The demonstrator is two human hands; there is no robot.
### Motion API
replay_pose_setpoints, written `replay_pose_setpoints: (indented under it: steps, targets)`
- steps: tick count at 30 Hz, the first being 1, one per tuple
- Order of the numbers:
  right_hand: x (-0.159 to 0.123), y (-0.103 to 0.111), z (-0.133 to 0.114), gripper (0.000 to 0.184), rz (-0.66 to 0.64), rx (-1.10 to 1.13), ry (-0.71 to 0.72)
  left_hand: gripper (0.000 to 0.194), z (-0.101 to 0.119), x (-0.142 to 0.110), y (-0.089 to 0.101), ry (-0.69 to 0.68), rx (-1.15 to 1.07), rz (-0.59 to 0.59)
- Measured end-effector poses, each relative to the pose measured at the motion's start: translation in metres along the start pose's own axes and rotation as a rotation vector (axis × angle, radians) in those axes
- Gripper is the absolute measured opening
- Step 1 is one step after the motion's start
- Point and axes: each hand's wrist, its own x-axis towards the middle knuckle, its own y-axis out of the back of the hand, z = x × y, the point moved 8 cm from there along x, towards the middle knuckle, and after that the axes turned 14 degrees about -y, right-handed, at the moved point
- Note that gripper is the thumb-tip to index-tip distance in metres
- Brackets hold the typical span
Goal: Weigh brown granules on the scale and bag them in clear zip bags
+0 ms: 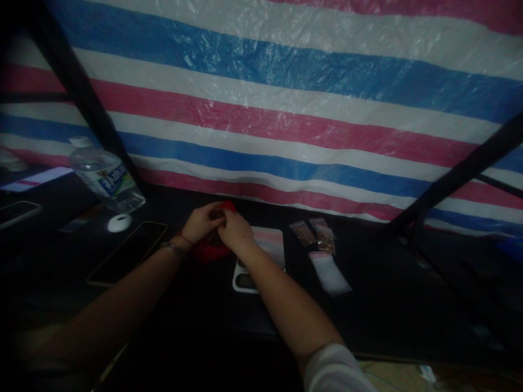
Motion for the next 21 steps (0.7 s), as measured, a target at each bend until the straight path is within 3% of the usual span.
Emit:
replay_pose_setpoints:
  steps: [13, 16, 21]
  targets:
    - [0.006, 0.002, 0.003, 0.046, -0.009, 0.073, -0.002, 0.051, 0.004, 0.001, 0.004, -0.007, 0.028, 0.012]
    - [0.006, 0.0, 0.003, 0.055, -0.041, 0.054, 0.002, 0.051, 0.006, 0.001, 0.004, -0.02, 0.034, 0.013]
    - [0.01, 0.03, 0.017, 0.07, 0.05, 0.089, -0.004, 0.055, 0.009, 0.001, 0.002, -0.048, 0.028, -0.009]
